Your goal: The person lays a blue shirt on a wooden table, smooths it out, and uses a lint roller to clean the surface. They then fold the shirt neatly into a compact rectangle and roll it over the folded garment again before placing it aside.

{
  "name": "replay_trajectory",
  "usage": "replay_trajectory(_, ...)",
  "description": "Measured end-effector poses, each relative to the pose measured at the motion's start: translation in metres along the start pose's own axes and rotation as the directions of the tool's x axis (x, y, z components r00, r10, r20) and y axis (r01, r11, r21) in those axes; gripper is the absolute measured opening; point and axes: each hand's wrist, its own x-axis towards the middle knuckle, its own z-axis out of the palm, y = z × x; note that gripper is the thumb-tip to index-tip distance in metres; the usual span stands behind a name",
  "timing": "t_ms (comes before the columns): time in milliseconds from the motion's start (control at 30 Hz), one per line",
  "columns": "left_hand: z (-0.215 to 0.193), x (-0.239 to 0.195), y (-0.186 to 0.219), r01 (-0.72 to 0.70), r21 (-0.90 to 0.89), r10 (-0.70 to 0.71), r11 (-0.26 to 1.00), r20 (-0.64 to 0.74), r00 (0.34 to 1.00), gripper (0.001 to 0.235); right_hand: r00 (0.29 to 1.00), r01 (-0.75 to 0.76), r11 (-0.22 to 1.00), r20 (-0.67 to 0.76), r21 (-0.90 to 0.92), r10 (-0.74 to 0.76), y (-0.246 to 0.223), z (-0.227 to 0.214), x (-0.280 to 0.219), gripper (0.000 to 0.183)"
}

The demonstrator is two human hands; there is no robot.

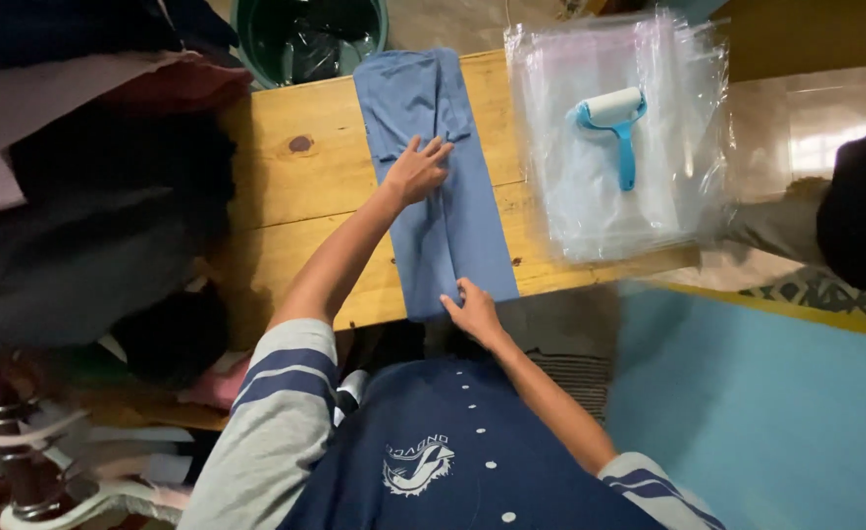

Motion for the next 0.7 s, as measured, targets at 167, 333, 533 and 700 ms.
replay_trajectory(167,-0.014,-0.005,-0.006,-0.004,-0.048,-0.002,0.999,-0.117,0.993,0.016,0.999,-0.047,0.994,0.009,-0.101,0.048,0.003,-0.011,-0.019,0.045)
replay_trajectory(333,-0.033,-0.022,0.008,0.110,-0.143,-0.129,0.984,-0.131,0.983,0.032,0.998,0.006,0.974,-0.059,-0.228,-0.019,0.042,0.003,-0.022,0.032)
replay_trajectory(533,-0.041,-0.075,0.098,0.459,-0.497,-0.630,0.736,-0.254,0.734,0.056,0.976,0.147,0.977,-0.137,-0.156,-0.169,0.075,0.013,-0.020,0.024)
replay_trajectory(700,-0.044,-0.137,0.186,0.527,-0.607,-0.763,0.595,-0.223,0.606,0.061,0.989,0.129,0.991,-0.076,0.039,-0.125,0.077,0.012,-0.031,0.039)
